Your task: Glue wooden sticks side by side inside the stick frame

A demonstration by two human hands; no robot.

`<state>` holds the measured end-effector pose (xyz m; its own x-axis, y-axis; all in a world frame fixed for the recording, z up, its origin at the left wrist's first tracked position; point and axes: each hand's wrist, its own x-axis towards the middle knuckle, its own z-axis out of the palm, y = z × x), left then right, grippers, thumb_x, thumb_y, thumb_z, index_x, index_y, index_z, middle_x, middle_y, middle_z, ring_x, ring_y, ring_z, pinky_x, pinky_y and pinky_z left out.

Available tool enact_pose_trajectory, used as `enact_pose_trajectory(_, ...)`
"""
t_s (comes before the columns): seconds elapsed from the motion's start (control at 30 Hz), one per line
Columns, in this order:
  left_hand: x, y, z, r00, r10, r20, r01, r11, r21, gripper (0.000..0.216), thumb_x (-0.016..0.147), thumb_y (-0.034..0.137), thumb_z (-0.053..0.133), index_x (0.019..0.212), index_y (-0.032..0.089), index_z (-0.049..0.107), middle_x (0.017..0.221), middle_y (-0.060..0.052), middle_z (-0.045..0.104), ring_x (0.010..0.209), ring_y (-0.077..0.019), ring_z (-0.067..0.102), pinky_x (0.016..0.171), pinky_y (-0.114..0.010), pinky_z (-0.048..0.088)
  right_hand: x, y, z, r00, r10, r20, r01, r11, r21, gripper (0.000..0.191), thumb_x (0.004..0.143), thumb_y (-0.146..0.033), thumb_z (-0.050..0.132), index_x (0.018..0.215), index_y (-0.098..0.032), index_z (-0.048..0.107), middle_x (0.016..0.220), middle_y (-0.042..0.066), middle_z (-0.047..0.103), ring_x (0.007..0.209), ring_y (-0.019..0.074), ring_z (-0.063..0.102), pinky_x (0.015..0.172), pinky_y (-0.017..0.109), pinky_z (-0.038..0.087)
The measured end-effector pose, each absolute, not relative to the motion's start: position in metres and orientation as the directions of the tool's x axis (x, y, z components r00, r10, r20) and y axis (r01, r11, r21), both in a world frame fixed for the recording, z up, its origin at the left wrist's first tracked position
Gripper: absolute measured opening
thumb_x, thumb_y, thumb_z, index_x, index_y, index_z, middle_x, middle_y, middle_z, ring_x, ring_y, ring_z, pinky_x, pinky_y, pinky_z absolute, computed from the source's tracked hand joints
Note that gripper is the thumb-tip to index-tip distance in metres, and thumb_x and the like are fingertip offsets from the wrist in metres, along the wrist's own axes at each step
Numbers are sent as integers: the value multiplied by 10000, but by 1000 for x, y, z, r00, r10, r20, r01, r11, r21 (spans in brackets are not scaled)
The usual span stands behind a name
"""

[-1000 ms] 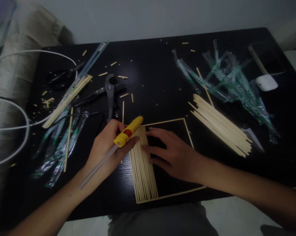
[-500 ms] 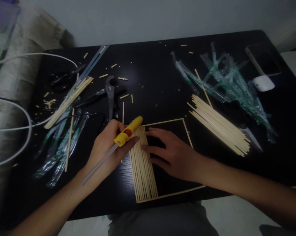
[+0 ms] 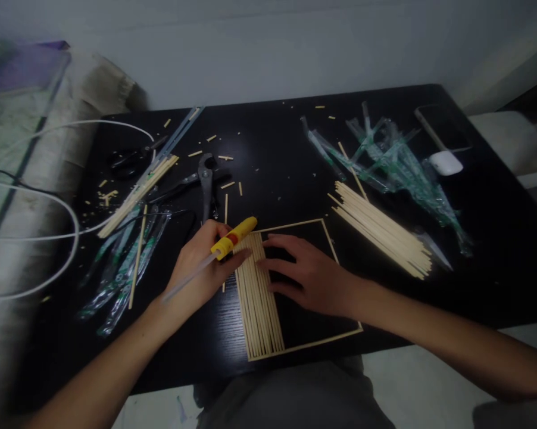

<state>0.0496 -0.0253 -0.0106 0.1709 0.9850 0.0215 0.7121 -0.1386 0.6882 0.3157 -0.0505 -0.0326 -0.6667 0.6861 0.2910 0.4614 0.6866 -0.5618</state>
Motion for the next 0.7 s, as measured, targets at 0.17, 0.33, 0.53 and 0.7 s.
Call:
enact_pose_trajectory(0.17,40,-23,-11,131,987,92,598,-152,787,280,954,497,735,1019,257,606,933,-13,729,791,-207,710,694,-332,559,334,-39,-13,-537,768,349,510,625,-591,224,1108,-340,694,1302,-238,742,1387,118,749,1324,256,735,1131,462,641)
enact_pose_trajectory(0.33,33,-23,-18,39,998,56,473,-68,878,308,986,488,724,994,267,511,692,61,609,551,-156,613,515,-276,491,388,-24,13,-319,900,298,763,430,-483,72,1048,-254,710,1008,-242,769,1015,45,829,931,252,817,885,390,657)
enact_pose_trajectory(0.53,35,-21,-22,34,991,131,398,-133,908,338,957,481,755,978,267,494,641,66,635,480,-144,597,449,-256,464,420,-24,11,-199,975,101,898,223,-379,72,925,-167,741,946,-236,739,895,33,812,761,237,777,724,331,571)
enact_pose_trajectory(0.7,35,-19,-22,36,986,164,419,-164,893,338,948,476,752,964,273,482,615,79,624,465,-150,595,441,-263,456,420,-26,0,-176,983,53,931,184,-315,102,940,-139,697,961,-233,731,943,55,818,805,251,786,738,340,563)
